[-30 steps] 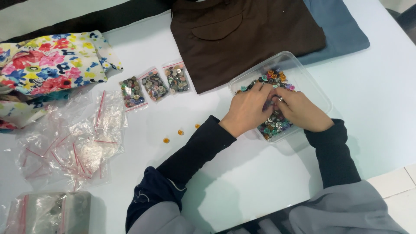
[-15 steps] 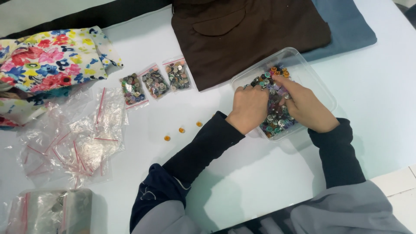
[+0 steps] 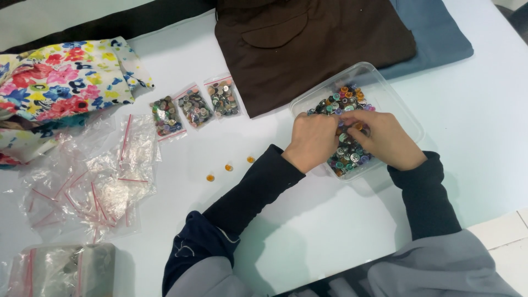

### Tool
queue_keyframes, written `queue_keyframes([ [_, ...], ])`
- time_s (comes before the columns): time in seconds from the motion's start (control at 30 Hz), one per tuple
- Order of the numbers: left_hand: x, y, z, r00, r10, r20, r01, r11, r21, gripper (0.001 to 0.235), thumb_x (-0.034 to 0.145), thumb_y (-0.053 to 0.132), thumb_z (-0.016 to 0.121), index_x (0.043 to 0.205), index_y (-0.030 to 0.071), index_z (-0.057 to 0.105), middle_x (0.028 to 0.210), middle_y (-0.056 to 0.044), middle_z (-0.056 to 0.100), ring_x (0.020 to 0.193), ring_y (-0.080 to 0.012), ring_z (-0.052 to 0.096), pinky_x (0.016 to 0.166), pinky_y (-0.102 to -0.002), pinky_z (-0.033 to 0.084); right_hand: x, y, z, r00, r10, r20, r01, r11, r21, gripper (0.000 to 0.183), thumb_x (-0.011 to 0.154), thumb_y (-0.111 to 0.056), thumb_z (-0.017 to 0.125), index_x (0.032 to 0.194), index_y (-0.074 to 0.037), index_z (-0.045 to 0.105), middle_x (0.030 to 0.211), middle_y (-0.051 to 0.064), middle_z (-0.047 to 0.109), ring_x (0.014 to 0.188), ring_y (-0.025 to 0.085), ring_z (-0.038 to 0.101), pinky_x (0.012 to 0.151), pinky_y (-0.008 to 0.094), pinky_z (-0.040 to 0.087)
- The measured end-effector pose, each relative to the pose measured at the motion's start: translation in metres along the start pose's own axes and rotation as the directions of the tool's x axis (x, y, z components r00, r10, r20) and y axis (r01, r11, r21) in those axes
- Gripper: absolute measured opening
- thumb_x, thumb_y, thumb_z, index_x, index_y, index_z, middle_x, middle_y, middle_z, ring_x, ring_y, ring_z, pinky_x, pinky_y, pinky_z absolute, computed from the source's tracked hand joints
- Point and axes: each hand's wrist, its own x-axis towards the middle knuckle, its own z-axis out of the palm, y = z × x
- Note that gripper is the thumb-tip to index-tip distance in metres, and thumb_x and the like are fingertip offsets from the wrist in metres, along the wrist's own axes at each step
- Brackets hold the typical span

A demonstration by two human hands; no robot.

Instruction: The person sorts buttons from a clear container onto a white table, then places them into small ziplock bags. They handle black and orange buttons, arranging them on the table before bagging them. The workspace includes additional bags, a floral cloth, and folded garments.

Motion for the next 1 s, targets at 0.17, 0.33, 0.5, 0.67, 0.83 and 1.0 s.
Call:
queue_keyframes([
  [0.17, 0.001, 0.003, -0.007, 1.0, 0.002, 0.01, -0.002, 1.0, -0.019, 0.012, 0.076, 0.02, 0.075, 0.071, 0.011, 0.07, 0.052, -0.002, 0.06, 0.046, -0.0187, 0.057, 0.055, -0.031, 0.031, 0.0, 0.002, 0.001, 0.998, 0.018, -0.055, -0.015, 0.999, 0.042, 0.03, 0.091, -0.001, 0.073, 0.12, -0.002, 0.073, 0.097, 0.019, 0.077, 0.09, 0.035, 0.074, 0.074, 0.042, 0.059],
  [0.33, -0.001, 0.007, -0.014, 1.0, -0.011, 0.019, 0.012, 0.999, -0.049, 0.01, 0.079, 0.02, 0.076, 0.081, 0.01, 0.074, 0.059, -0.005, 0.065, 0.054, -0.0203, 0.064, 0.057, -0.031, 0.037, -0.002, 0.009, 0.003, 0.993, 0.054, -0.109, -0.045, 0.995, 0.084, 0.022, 0.094, -0.003, 0.072, 0.117, -0.002, 0.073, 0.089, 0.017, 0.077, 0.081, 0.03, 0.075, 0.068, 0.039, 0.06],
  [0.5, -0.003, 0.007, -0.021, 0.999, 0.002, 0.041, 0.0, 0.998, -0.057, 0.019, 0.082, 0.017, 0.075, 0.099, 0.01, 0.076, 0.072, -0.007, 0.071, 0.061, -0.0225, 0.067, 0.06, -0.033, 0.04, -0.001, 0.014, 0.006, 0.994, 0.102, -0.047, -0.101, 0.995, 0.021, 0.019, 0.096, -0.001, 0.068, 0.114, 0.0, 0.074, 0.083, 0.019, 0.076, 0.073, 0.03, 0.075, 0.062, 0.038, 0.058],
  [0.67, -0.004, 0.009, -0.029, 0.998, 0.012, 0.061, -0.011, 1.0, -0.009, 0.025, 0.085, 0.014, 0.071, 0.11, 0.014, 0.076, 0.078, -0.008, 0.072, 0.065, -0.023, 0.068, 0.061, -0.032, 0.04, -0.002, 0.011, 0.004, 0.99, 0.139, -0.019, -0.139, 0.99, 0.009, 0.023, 0.094, -0.001, 0.069, 0.116, 0.001, 0.072, 0.084, 0.022, 0.076, 0.077, 0.034, 0.074, 0.063, 0.042, 0.058],
  [0.83, 0.0, 0.008, -0.015, 0.992, -0.02, 0.122, 0.017, 1.0, 0.024, 0.03, 0.085, 0.01, 0.067, 0.113, 0.015, 0.075, 0.081, -0.009, 0.071, 0.064, -0.0244, 0.067, 0.06, -0.033, 0.037, 0.0, 0.006, 0.0, 0.988, 0.152, 0.015, -0.152, 0.988, -0.027, 0.024, 0.092, 0.0, 0.071, 0.116, 0.001, 0.072, 0.09, 0.023, 0.076, 0.085, 0.038, 0.074, 0.07, 0.045, 0.059],
  [1.0, 0.004, 0.006, -0.006, 0.986, -0.034, 0.162, 0.032, 0.999, 0.019, 0.03, 0.083, 0.008, 0.067, 0.112, 0.013, 0.076, 0.081, -0.011, 0.07, 0.063, -0.0252, 0.067, 0.061, -0.034, 0.038, 0.0, 0.009, 0.004, 0.988, 0.154, 0.025, -0.153, 0.987, -0.052, 0.023, 0.092, -0.002, 0.072, 0.115, -0.001, 0.073, 0.094, 0.021, 0.077, 0.09, 0.038, 0.074, 0.074, 0.045, 0.059],
])
